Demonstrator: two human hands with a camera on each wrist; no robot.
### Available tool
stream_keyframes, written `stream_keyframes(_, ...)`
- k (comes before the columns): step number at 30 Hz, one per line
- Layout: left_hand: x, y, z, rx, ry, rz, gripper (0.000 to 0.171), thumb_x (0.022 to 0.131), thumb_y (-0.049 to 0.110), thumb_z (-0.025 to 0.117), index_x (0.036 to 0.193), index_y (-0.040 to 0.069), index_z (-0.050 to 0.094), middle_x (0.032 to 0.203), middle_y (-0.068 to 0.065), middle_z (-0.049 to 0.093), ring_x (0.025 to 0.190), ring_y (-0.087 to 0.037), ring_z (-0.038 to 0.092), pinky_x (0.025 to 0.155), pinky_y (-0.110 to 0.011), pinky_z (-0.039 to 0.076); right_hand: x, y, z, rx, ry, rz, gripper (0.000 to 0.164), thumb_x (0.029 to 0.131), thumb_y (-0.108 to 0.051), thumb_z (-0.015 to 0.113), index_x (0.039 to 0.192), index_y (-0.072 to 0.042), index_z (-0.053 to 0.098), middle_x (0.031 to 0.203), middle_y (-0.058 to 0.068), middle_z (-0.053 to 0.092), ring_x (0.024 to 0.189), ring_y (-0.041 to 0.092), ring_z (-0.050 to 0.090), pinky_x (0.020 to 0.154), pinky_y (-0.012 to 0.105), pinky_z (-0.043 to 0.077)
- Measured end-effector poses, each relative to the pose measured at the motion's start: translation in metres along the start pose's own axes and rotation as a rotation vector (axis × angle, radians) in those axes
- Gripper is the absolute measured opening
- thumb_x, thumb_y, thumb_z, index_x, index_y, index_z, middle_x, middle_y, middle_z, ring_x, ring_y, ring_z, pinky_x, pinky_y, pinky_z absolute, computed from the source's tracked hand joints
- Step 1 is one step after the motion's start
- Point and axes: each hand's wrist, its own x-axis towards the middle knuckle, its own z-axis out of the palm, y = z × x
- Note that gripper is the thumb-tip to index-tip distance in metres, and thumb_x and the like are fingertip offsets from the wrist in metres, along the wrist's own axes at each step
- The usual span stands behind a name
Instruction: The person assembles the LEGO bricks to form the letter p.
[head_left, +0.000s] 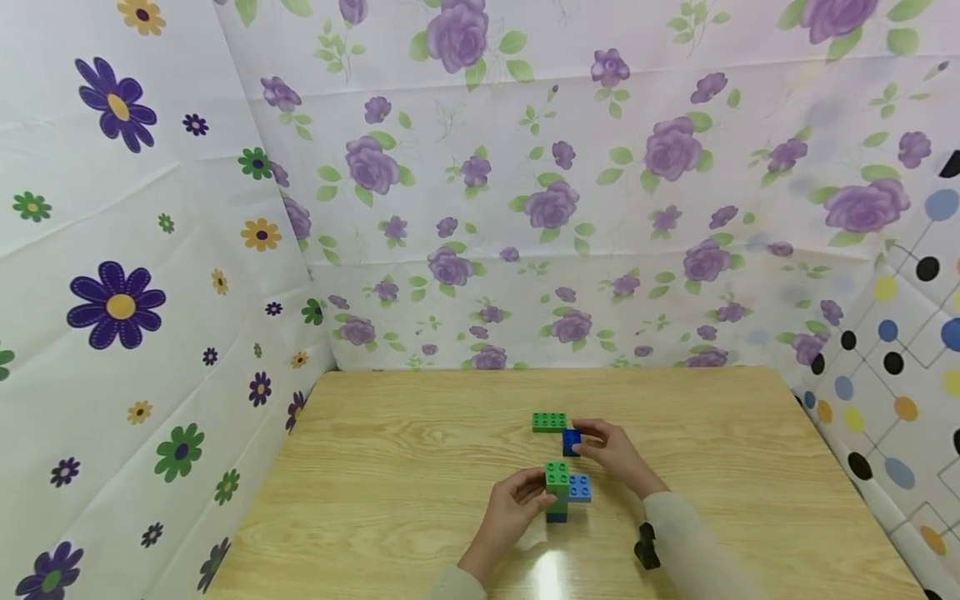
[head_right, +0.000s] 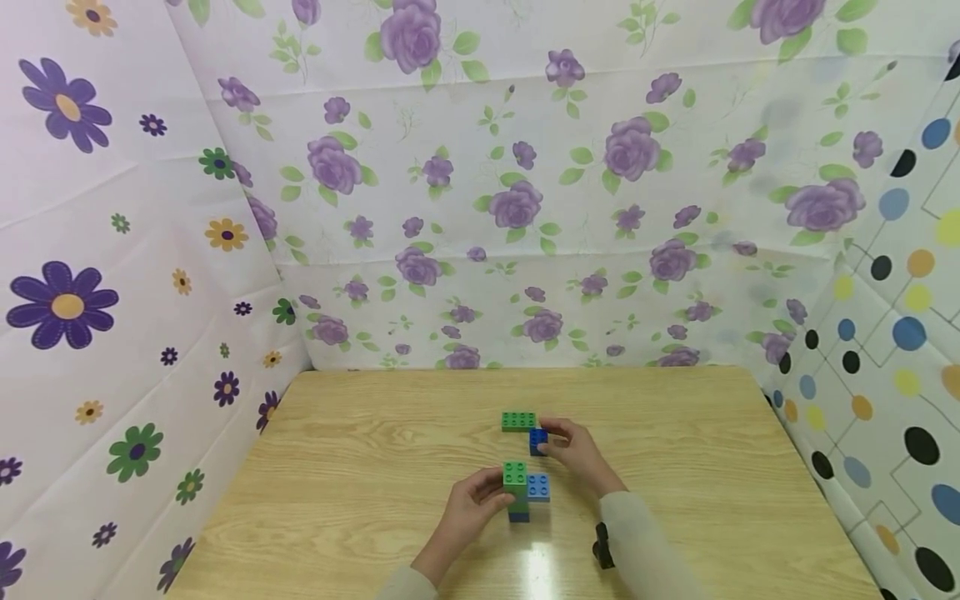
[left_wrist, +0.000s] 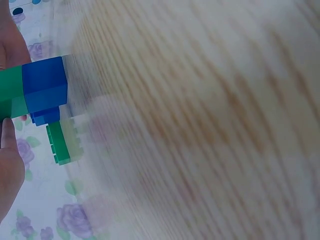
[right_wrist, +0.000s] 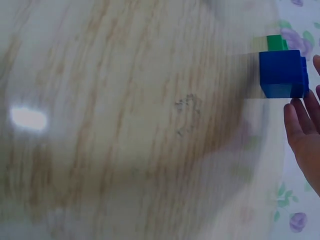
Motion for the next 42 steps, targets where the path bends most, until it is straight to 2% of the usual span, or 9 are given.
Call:
stream_keyframes(12, -0.001, 0.0, 0.0, -0.012, -0.001, 0.014, 0.042, 0.085, 0.008, 0.073, 0.123, -0.002, 0.059, 0.123, -0.016, 0.061, 0.117, -0.028, 0.058, 0.097, -0.025, 0.05, 0.006, 0.014, 0.007, -0.071, 0.017, 0.005, 0.046, 0.09, 0.0, 0.065, 0.133, 0.01, 0.048, 0.131, 0.03, 0.051, 0.121, 0.045, 0.049, 0.101, 0.05, 0.046)
stream_keyframes(20, -0.001, -0.001, 0.001, -0.019, -0.001, 0.025, 0.041, 0.085, 0.006, 0.072, 0.123, -0.002, 0.059, 0.122, -0.016, 0.061, 0.117, -0.029, 0.058, 0.097, -0.026, 0.051, 0.003, 0.011, 0.008, -0.088, 0.051, 0.036, 0.041, 0.09, -0.002, 0.067, 0.128, 0.005, 0.055, 0.125, 0.023, 0.057, 0.116, 0.04, 0.055, 0.097, 0.044, 0.052)
stream_keyframes(25, 0.0, -0.003, -0.001, 0.0, -0.007, 0.003, 0.04, 0.085, 0.01, 0.073, 0.122, 0.0, 0.06, 0.122, -0.013, 0.062, 0.117, -0.026, 0.059, 0.096, -0.024, 0.051, 0.002, 0.009, 0.006, -0.093, 0.024, 0.044, 0.041, 0.091, -0.006, 0.066, 0.13, 0.001, 0.055, 0.127, 0.021, 0.056, 0.118, 0.039, 0.054, 0.096, 0.044, 0.052)
stream_keyframes(34, 0.002, -0.003, -0.001, -0.001, -0.02, 0.003, 0.04, 0.086, 0.011, 0.072, 0.123, 0.001, 0.06, 0.123, -0.013, 0.062, 0.118, -0.027, 0.058, 0.096, -0.024, 0.05, 0.001, 0.002, 0.001, -0.095, -0.001, 0.054, 0.04, 0.092, -0.007, 0.066, 0.13, -0.002, 0.056, 0.129, 0.017, 0.057, 0.12, 0.038, 0.053, 0.099, 0.046, 0.05)
stream_keyframes(42, 0.001, -0.002, -0.001, 0.006, -0.011, -0.005, 0.039, 0.085, 0.009, 0.072, 0.122, 0.001, 0.061, 0.122, -0.013, 0.062, 0.117, -0.027, 0.058, 0.096, -0.024, 0.051, -0.008, -0.012, -0.007, -0.108, -0.045, 0.008, 0.038, 0.092, -0.019, 0.067, 0.127, -0.008, 0.058, 0.126, 0.013, 0.058, 0.119, 0.036, 0.054, 0.098, 0.045, 0.051)
